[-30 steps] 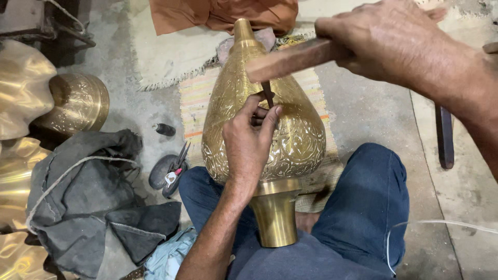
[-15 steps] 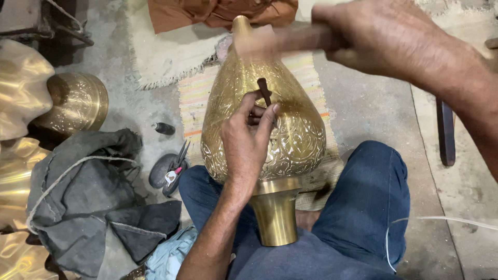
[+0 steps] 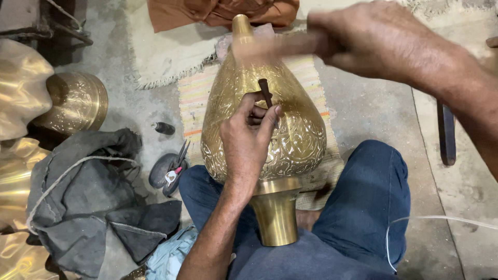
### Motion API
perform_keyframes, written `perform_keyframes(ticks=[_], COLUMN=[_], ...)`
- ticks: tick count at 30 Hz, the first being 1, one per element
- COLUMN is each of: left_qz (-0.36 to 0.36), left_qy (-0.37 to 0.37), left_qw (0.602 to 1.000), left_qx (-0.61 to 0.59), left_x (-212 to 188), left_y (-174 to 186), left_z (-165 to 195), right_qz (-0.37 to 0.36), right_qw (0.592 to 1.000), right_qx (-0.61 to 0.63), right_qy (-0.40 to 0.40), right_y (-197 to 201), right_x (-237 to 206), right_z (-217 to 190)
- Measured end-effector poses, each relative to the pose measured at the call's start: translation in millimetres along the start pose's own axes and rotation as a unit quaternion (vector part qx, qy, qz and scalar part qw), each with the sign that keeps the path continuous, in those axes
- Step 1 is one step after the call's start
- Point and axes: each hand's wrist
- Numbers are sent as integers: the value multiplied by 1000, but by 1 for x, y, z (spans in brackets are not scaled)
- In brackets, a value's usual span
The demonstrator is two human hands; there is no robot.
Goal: The person sits on the floor with a large brass vessel on their lap and engraves decorative patterns into its surface. They hold a chisel against the brass with one hand and strike it with a wooden mallet in the other, repositioning the chisel repeatedly to work across the patterned area.
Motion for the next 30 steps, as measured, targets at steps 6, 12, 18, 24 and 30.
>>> perform_keyframes(ticks=[6,12,18,24,30], left_qz=[4,3,1,2,0], left_qy=[13,24,19,11,24], left_qw=[1000,1000,1000,1000,1000], left_qx=[-3,-15,-6,-8,-19], left_x=[-3,-3,-2,-3,-2], left_y=[1,-2,-2,-1,-1], left_z=[4,0,-2,2,1], right_qz=[-111,-46,-90,-39,-22], right_qw=[988,998,977,979,996], right_qx=[-105,2,68,125,-90], right_qy=[-14,-37,-181,-157,-17], right_y=[0,-3,-5,-9,-5], right_x=[-1,-2,1,1,0], right_z=[3,5,2,4,6])
Point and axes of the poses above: each hand's wrist, its own x-axis towards the middle knuckle, its own y-axis out of the back of the hand, z = x × y, and after that the axes turned 7 degrees about z, right-handed
